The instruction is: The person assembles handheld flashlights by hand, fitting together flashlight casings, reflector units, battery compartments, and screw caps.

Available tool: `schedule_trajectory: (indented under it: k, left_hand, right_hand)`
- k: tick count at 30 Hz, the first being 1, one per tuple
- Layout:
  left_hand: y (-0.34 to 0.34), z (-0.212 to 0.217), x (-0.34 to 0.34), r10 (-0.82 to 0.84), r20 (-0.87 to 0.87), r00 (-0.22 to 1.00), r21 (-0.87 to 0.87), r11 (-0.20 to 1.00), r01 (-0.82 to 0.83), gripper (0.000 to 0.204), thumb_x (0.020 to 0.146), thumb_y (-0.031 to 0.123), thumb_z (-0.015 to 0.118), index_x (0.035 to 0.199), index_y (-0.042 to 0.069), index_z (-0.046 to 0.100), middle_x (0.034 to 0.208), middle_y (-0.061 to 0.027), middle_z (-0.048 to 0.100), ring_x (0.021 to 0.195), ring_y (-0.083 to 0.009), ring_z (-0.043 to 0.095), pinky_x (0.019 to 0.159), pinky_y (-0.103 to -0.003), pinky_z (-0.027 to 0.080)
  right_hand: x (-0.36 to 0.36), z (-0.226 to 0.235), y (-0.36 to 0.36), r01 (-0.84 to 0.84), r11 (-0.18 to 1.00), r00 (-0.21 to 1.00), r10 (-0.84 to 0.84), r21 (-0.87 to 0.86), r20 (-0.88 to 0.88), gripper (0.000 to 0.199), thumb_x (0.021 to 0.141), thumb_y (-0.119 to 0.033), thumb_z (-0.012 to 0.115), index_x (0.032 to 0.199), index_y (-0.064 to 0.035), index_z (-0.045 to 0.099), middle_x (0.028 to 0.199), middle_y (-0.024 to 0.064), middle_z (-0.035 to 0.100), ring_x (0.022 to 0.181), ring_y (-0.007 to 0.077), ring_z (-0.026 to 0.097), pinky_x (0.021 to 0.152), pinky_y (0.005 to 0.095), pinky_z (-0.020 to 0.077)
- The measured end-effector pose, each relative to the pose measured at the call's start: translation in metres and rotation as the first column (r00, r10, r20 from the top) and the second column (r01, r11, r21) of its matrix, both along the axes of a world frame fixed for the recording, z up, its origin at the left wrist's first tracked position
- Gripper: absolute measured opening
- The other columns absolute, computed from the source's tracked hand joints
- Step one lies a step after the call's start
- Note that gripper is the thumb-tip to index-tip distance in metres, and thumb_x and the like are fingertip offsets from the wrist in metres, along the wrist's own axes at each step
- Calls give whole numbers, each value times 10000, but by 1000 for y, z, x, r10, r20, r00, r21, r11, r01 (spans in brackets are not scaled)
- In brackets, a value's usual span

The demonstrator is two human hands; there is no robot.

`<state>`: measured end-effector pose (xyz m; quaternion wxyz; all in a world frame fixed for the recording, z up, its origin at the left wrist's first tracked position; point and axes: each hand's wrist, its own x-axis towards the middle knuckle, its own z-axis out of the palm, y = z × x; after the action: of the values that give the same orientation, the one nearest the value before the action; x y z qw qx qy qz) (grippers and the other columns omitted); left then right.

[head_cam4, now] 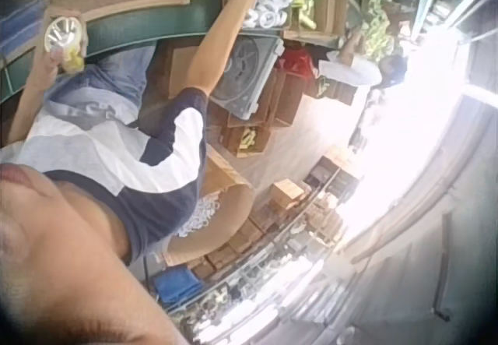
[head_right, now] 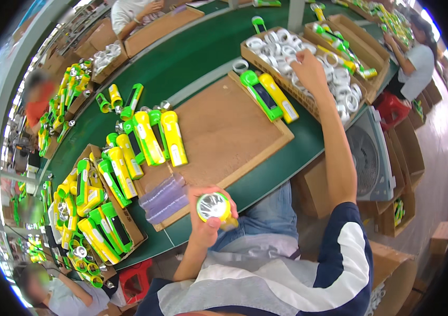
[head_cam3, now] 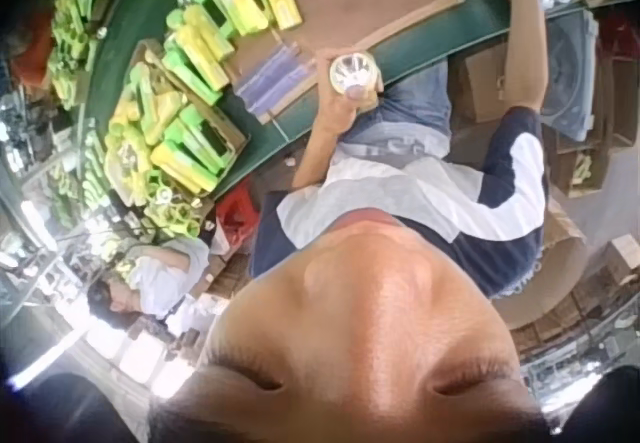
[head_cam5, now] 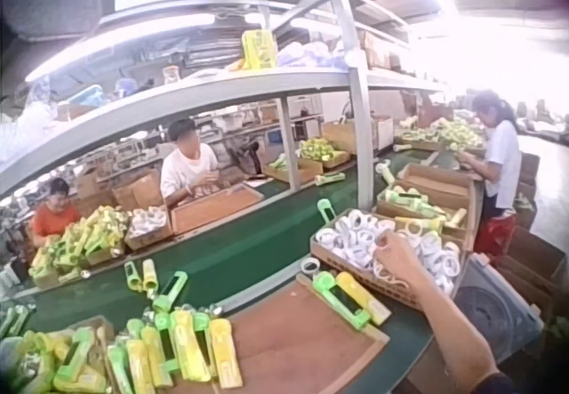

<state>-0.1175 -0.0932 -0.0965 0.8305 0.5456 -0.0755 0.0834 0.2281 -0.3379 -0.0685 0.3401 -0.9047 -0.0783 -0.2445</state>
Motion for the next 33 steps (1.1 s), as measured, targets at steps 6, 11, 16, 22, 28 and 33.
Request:
schedule_trajectory:
  k: [6,11,16,22,28,33]
  left_hand:
    - [12,-14,0,-68,-123,990,-31,997,65,554,888,250,739,1274,36,404,1035,-94,575,836,-137,633,701,-268,522]
    - [27,4,8,-198,-245,949,-69,980,187,622,871,457,722,1234,49,422,935,-122,601,734,-197,624,649,-320,513]
    - [29,13,19,-381,-254,889,-353,892,281,582,899,468,679,1223,41,452,883,-104,606,660,-188,620,602,-300,504]
    - [12,14,26,-248,-393,886,-8,964,266,417,968,307,621,1240,34,461,898,-77,617,673,-127,629,582,-272,498]
    - [14,8,23,-188,-274,943,6,980,197,523,965,293,623,1330,20,365,973,-85,593,658,-126,621,580,-288,508]
    - [31,14,27,-345,-230,910,-101,938,330,607,971,294,617,1394,25,276,1022,-87,566,709,-128,617,622,-292,518]
  right_hand:
    - [47,-33,17,-27,955,959,-59,-294,-277,412,811,-292,650,1112,-18,587,1070,239,668,1006,393,645,865,487,491]
    - [17,-3,18,-85,996,995,82,42,64,350,845,-157,654,1154,-13,575,1055,177,650,1012,301,641,866,407,502]
    - [-135,46,75,-839,519,544,802,162,249,241,837,-122,716,1046,-37,629,1052,126,628,966,245,643,847,364,515]
    - [-219,21,107,-937,197,215,976,289,29,430,872,-273,691,1205,-4,654,1194,217,644,1083,368,612,919,436,489]
    - [-228,12,113,-842,224,292,954,491,64,440,943,-348,565,1147,28,671,1176,227,655,1077,378,616,919,442,488]
    - [-228,14,125,-851,242,298,953,467,49,489,940,-391,508,1143,23,670,1164,216,670,1048,373,630,916,449,491]
